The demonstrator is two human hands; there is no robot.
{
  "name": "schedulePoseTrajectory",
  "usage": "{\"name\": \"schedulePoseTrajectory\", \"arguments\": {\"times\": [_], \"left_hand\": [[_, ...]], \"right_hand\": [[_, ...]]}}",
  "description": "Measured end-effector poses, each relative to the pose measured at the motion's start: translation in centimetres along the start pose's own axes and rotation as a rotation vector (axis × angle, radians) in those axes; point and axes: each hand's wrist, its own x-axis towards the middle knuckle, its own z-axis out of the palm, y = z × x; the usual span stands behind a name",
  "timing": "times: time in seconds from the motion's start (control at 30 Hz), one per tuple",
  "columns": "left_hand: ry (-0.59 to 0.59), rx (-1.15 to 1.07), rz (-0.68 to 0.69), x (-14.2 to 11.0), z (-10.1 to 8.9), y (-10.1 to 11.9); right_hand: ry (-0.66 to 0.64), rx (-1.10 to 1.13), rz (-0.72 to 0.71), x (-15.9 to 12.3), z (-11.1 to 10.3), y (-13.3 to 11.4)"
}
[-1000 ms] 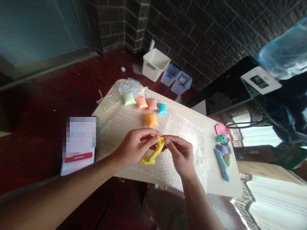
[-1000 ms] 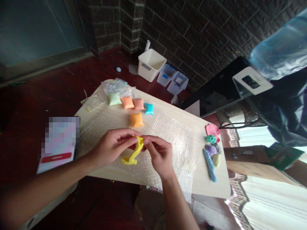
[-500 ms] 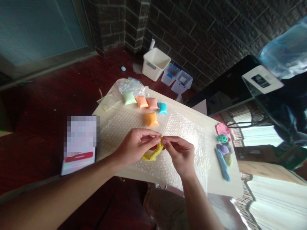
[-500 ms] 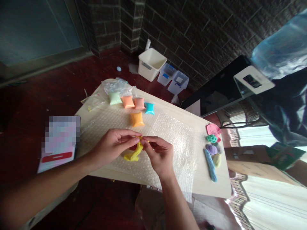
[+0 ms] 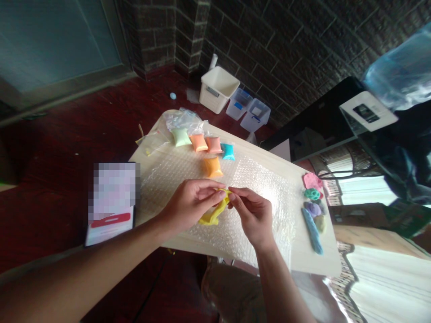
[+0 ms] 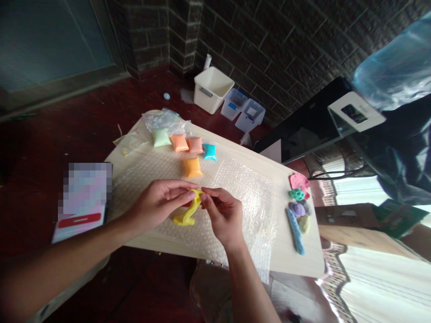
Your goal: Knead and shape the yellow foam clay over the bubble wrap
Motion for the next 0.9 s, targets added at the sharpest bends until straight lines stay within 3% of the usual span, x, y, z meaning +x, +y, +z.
{"name": "schedulePoseTrajectory", "arguments": {"times": [0.37, 0.63, 0.9], "left_hand": [[0.028, 0.064, 0.033, -0.11, -0.21, -0.18], [0.084, 0.089, -0.011, 0.03, 0.02, 0.36], [0.128, 0.103, -0.013, 0.05, -0.09, 0.01]], "right_hand": [[-0.018, 0.030, 0.026, 0.13, 0.00, 0.26], [0.178, 0.089, 0.035, 0.17, 0.06, 0.80], [0.213, -0.046, 0.007, -0.53, 0.80, 0.30]]}}
